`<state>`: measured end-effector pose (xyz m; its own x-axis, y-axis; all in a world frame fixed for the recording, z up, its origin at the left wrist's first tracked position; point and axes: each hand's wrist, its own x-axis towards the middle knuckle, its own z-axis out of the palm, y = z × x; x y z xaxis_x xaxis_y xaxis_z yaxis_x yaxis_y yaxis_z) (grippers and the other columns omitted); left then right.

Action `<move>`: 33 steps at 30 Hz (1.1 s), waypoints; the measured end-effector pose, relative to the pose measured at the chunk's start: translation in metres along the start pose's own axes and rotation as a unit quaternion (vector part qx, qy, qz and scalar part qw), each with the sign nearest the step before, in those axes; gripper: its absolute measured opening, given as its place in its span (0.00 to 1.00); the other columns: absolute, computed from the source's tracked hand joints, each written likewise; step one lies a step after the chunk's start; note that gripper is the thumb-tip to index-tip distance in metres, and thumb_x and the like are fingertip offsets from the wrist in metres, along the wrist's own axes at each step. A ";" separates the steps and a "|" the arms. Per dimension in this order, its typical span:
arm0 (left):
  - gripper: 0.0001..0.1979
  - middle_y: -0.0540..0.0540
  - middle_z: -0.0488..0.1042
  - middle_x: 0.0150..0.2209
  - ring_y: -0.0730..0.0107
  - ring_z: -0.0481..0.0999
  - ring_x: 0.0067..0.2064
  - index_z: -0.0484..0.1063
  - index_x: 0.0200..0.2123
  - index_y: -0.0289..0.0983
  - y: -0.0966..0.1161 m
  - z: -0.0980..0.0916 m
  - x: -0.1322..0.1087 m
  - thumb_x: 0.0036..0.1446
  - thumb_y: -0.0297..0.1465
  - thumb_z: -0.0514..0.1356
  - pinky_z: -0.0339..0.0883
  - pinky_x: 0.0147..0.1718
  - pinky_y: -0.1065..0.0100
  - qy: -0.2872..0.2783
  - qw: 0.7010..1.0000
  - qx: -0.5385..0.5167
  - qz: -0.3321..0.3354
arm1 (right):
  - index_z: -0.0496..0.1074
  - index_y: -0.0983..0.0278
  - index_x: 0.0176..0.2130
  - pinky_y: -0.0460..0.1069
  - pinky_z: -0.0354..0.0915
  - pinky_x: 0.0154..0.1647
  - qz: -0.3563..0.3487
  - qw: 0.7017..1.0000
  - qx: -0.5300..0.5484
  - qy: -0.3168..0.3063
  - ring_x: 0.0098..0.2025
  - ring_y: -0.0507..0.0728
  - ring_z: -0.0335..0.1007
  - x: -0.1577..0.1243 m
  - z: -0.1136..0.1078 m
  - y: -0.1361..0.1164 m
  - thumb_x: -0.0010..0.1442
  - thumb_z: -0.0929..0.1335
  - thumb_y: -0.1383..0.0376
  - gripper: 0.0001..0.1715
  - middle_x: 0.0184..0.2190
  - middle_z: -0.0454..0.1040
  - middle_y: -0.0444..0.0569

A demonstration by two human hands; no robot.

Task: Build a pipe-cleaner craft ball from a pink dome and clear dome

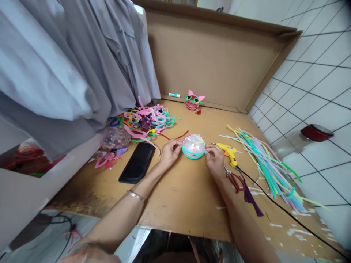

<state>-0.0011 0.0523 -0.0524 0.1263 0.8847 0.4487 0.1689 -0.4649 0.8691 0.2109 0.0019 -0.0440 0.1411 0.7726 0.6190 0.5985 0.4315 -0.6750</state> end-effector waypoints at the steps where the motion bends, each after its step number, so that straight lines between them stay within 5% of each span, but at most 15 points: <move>1: 0.06 0.39 0.78 0.39 0.62 0.77 0.42 0.74 0.31 0.35 0.000 0.000 0.000 0.53 0.31 0.59 0.70 0.45 0.60 0.001 1.000 -0.004 -0.002 | 0.70 0.60 0.29 0.56 0.69 0.44 0.000 1.000 -0.002 0.007 0.43 0.59 0.71 0.000 0.000 -0.001 0.58 0.66 0.65 0.06 0.37 0.74 0.50; 14: 0.09 0.41 0.78 0.40 0.66 0.78 0.39 0.75 0.33 0.34 0.005 0.003 0.000 0.46 0.27 0.60 0.73 0.40 0.65 0.008 0.998 -0.043 -0.035 | 0.72 0.61 0.30 0.56 0.71 0.43 0.021 0.998 0.051 0.001 0.41 0.58 0.72 0.000 0.003 0.007 0.55 0.68 0.64 0.03 0.37 0.74 0.51; 33: 0.18 0.37 0.76 0.43 0.65 0.77 0.39 0.74 0.35 0.33 0.007 0.001 -0.001 0.47 0.41 0.66 0.73 0.41 0.62 -0.016 0.995 -0.071 -0.073 | 0.74 0.61 0.30 0.57 0.70 0.45 0.024 0.998 0.063 -0.002 0.40 0.58 0.72 0.003 0.000 -0.001 0.56 0.70 0.58 0.09 0.36 0.75 0.51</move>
<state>0.0008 0.0485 -0.0469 0.1422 0.9397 0.3111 0.0488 -0.3206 0.9460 0.2114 0.0040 -0.0413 0.1636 0.7958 0.5831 0.4879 0.4484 -0.7489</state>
